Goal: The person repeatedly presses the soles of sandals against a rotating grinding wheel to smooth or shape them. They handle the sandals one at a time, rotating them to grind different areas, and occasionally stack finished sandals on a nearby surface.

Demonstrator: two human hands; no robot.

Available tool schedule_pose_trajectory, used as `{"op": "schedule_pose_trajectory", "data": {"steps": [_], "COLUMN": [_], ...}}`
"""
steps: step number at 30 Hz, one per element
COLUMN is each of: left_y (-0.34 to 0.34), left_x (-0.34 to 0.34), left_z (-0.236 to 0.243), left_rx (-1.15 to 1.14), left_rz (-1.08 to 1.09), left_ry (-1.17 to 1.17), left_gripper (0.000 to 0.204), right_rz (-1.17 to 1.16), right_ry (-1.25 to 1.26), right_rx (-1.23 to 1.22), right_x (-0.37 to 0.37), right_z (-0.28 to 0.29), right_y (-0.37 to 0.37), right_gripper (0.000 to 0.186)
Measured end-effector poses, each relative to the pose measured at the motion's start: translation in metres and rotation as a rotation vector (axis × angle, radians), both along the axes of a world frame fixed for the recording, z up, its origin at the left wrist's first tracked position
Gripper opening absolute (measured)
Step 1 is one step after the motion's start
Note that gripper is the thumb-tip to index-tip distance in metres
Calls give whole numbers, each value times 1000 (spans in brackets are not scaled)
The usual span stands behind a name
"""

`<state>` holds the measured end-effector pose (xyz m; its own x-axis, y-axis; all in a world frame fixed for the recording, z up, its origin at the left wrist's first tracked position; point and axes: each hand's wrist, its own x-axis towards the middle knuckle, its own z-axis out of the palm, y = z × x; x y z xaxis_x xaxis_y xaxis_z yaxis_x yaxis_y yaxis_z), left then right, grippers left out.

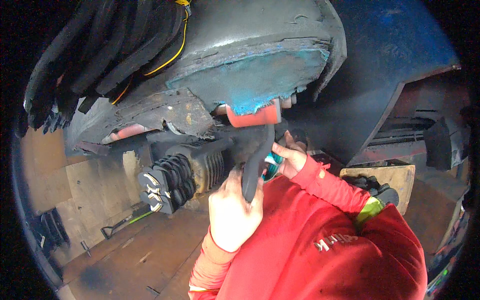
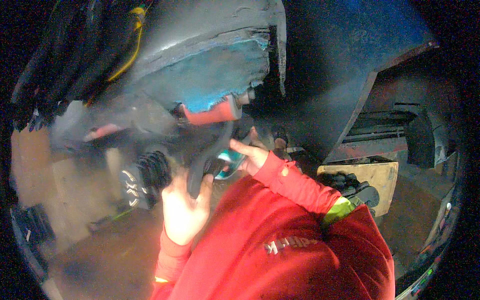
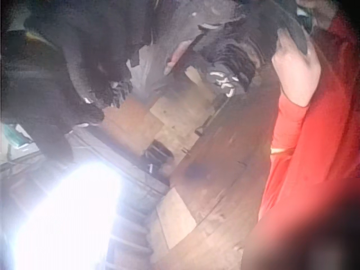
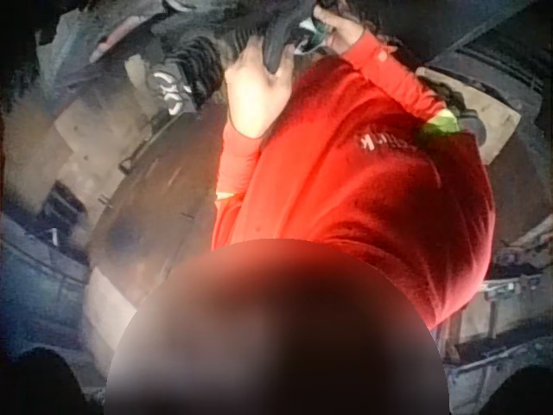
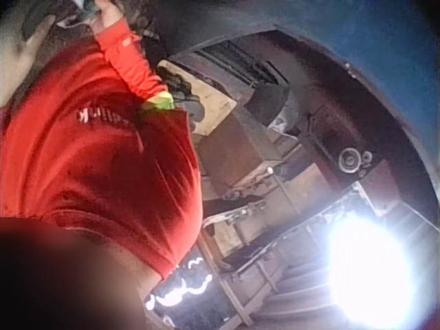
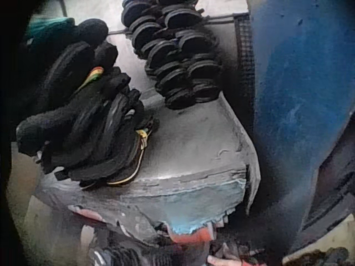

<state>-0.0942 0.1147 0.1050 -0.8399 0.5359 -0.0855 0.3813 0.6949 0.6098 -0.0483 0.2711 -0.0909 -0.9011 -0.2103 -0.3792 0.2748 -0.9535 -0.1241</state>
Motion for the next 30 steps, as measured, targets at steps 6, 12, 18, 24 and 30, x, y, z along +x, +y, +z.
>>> {"op": "schedule_pose_trajectory", "data": {"steps": [6, 12, 18, 24, 30], "left_y": [-11, 11, -11, -28, -22], "left_x": [18, -10, 13, 34, 30], "left_z": [24, -7, 0, 11, 19], "left_rx": [130, 56, 79, 49, 117], "left_rz": [-18, -17, -20, 36, 28], "left_ry": [38, -30, 21, -28, 2], "left_gripper": [26, 19, 32, 37, 28], "right_rz": [-71, -22, -50, -43, -58], "right_ry": [119, 64, 103, 140, -12], "right_rx": [114, -18, 177, 155, 179], "right_x": [7, -11, 1, 5, 8], "right_z": [8, -2, 6, 11, 15], "right_y": [-13, 8, -1, -8, -12], "right_gripper": [61, 66, 63, 85, 88]}}
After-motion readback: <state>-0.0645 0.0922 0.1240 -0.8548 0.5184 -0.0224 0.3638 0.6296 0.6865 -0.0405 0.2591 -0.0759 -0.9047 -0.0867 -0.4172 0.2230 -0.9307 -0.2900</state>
